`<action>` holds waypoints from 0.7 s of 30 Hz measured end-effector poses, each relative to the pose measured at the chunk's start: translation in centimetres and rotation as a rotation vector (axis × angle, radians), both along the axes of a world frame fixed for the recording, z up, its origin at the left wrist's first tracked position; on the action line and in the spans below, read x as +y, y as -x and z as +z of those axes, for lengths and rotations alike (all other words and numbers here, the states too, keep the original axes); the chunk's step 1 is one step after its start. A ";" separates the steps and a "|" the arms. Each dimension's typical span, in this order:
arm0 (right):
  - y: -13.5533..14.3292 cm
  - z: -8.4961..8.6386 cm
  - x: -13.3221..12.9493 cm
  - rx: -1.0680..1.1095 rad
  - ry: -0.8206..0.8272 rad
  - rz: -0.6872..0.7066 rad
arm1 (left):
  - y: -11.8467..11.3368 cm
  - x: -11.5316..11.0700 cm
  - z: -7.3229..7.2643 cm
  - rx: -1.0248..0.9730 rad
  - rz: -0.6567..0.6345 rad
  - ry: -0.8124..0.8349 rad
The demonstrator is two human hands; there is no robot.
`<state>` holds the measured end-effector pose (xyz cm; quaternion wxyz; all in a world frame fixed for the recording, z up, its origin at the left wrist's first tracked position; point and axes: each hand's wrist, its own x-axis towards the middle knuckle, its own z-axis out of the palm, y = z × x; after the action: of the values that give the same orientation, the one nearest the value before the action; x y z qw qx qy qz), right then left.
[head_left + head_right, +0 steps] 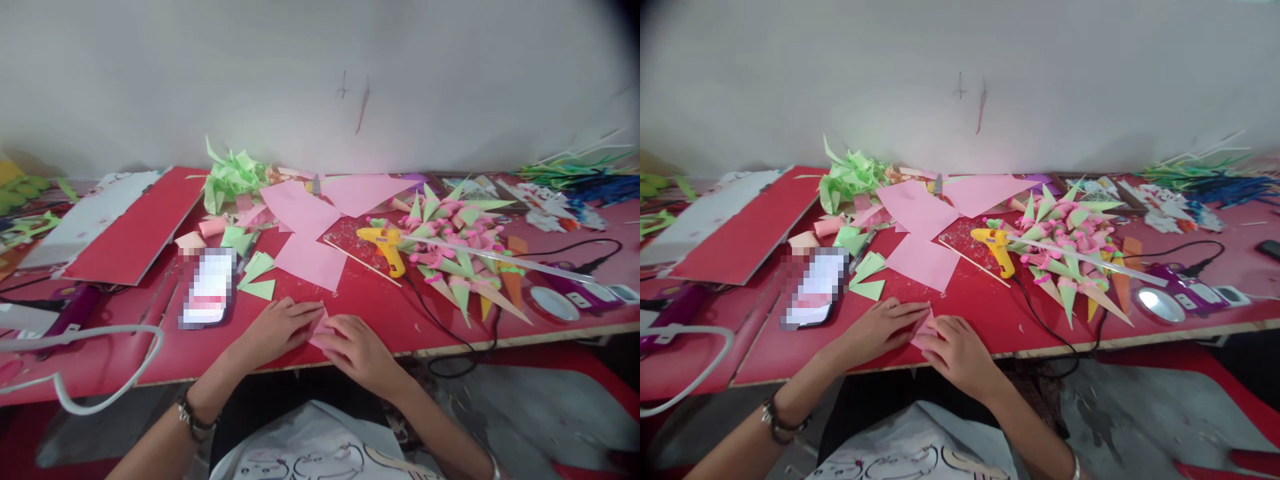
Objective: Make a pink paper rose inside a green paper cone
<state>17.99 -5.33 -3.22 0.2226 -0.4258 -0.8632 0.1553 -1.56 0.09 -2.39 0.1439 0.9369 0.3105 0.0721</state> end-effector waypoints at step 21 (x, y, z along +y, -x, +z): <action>-1.3 -0.7 -0.3 -0.277 -0.113 0.118 | -0.7 -1.0 -0.9 0.113 0.100 -0.133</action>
<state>19.29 -5.62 -3.89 0.1154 -0.3783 -0.9165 0.0591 -0.90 -0.86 -3.31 0.0600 0.9302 0.3591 0.0468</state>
